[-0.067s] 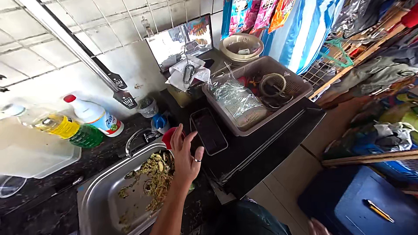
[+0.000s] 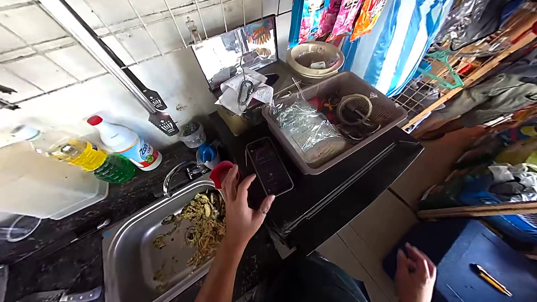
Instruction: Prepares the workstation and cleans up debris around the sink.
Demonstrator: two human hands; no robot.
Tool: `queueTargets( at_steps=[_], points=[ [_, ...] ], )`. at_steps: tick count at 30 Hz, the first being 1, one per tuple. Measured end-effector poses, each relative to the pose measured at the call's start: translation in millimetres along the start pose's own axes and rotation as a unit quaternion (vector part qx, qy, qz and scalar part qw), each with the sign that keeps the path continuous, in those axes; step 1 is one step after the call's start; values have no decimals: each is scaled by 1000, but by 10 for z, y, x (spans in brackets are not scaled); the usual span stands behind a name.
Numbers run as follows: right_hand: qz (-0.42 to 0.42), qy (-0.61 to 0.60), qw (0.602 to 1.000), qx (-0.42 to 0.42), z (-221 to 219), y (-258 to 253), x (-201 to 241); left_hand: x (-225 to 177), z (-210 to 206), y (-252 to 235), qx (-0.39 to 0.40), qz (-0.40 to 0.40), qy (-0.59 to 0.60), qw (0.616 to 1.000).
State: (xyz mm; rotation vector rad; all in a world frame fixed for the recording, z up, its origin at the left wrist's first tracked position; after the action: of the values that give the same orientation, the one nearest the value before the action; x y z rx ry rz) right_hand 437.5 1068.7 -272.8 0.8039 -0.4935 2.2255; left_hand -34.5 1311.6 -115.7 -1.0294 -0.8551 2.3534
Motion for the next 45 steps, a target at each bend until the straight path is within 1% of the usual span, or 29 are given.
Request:
queueTargets(
  at_steps=[1,3,5,7,9,11,13,15,22,28,34,39,45],
  points=[
    [71,-18,997,-36,16,-233,400,-44,-3,50,3,1,-8,1000],
    [193,-59,977,-67,50,-517,1202,-108,-21,120,10,10,-20,1000],
    [275,-94,953,-80,37,-662,1808,-179,-32,127,11,20,-25,999],
    [328,-132,933,-64,-81,-758,2180,-248,-51,111,4,24,-27,999],
    [364,-162,916,-36,-284,-791,2353,-294,-85,110,3,27,-32,999],
    [382,-180,905,-47,-440,-787,2353,-314,-121,117,12,35,-40,999],
    [385,-189,900,-78,-477,-789,2309,-305,-137,110,14,45,-46,998],
    [385,-191,899,-86,-486,-802,2282,-268,-147,84,10,48,-57,997],
    [401,-179,895,-85,-512,-814,2250,-244,-324,-10,32,-14,-79,996],
    [396,-167,898,-94,-520,-804,2264,-193,-395,-37,73,-23,-77,994],
    [398,-153,901,-86,-525,-801,2285,-177,-373,11,49,-34,-57,997],
    [396,-143,903,-88,-523,-799,2295,-184,-426,-13,81,-37,-61,994],
    [400,-154,898,-99,-521,-811,2283,-70,-420,56,30,-17,-22,999]
  ],
)
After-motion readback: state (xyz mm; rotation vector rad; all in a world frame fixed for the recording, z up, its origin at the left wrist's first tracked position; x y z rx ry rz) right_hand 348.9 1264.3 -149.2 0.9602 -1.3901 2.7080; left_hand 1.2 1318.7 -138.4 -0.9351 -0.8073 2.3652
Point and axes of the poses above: each hand's wrist, its own y-axis away from the middle knuckle, its own z-axis out of the back of the hand, x = y × z, the point moved 9 cm from there along -y, towards the middle knuckle, and after that the axes turned 11 degrees about -z, right-handed, at the moved point
